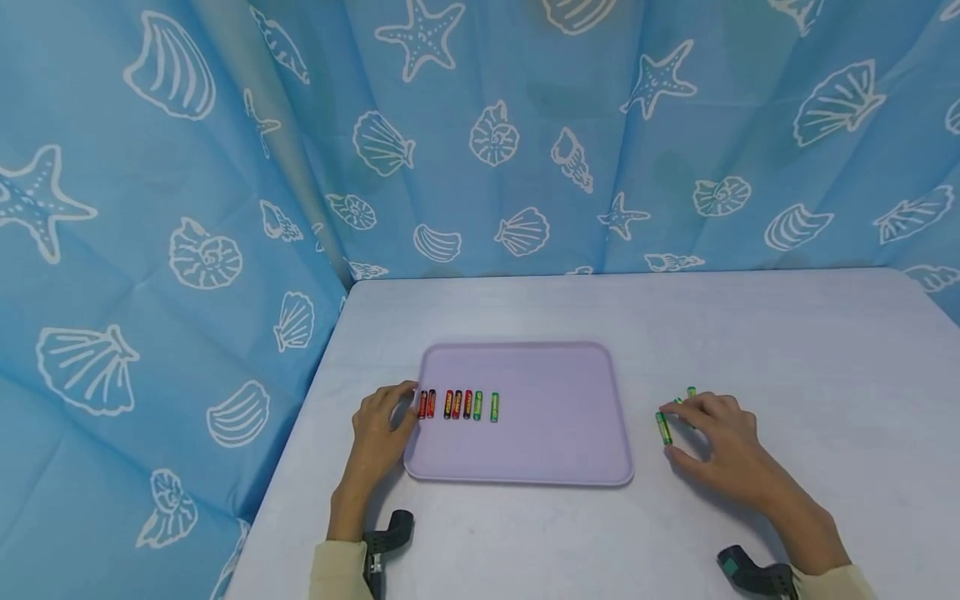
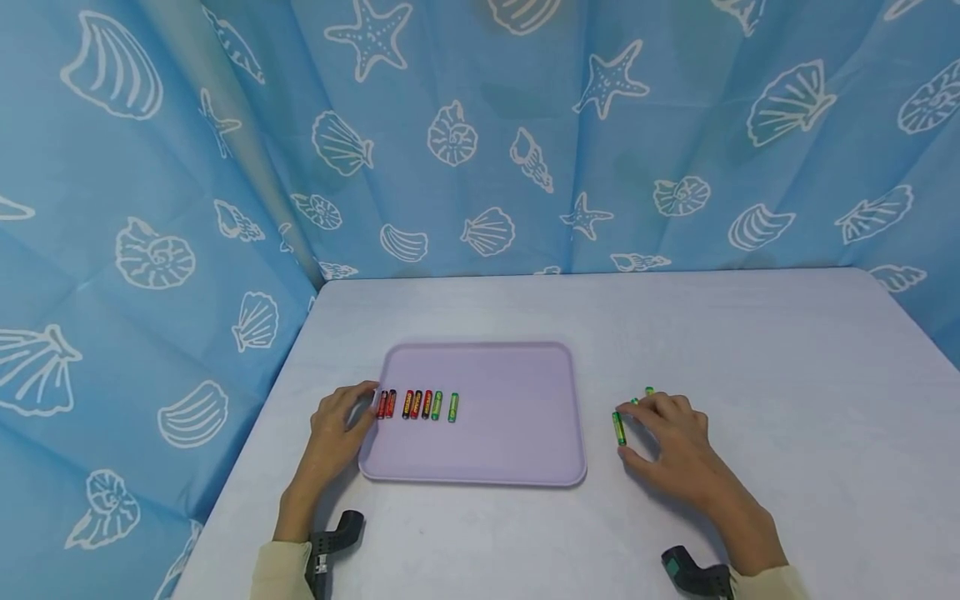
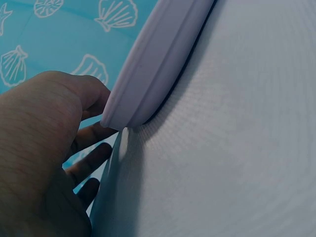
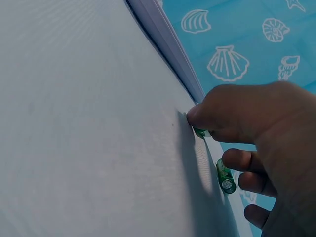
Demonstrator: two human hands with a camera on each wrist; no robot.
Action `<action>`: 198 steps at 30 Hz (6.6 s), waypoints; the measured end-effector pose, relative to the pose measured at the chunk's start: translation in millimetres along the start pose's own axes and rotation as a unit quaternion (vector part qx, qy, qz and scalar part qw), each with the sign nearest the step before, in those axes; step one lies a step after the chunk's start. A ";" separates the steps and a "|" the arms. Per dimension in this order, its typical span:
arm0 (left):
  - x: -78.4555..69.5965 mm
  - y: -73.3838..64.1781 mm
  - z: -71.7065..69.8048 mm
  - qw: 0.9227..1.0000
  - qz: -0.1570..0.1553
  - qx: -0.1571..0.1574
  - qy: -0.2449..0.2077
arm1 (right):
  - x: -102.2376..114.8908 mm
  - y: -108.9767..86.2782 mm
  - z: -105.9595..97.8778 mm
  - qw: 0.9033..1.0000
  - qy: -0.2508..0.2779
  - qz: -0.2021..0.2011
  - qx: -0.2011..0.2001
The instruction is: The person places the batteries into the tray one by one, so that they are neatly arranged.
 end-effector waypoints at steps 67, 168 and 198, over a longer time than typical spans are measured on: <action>0.8 1.2 -3.0 1.000 0.020 -0.009 -0.001 | 88.5 68.3 58.3 0.991 0.112 -0.053 0.040; -4.1 -0.9 -1.1 1.000 0.010 0.004 0.005 | -17.4 4.8 -15.1 0.998 0.011 0.006 -0.068; -2.3 -3.1 -3.2 1.000 0.017 0.001 0.003 | -45.3 14.9 -8.0 0.999 0.037 -0.023 0.024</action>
Point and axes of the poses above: each hand's wrist, its own y-axis towards the middle knuckle, its own z-axis out of the palm, x = y × z, the point moved 8 cm from there along y, towards the middle knuckle, and after that the axes turned 5 degrees about -y, right-handed, at the moved point
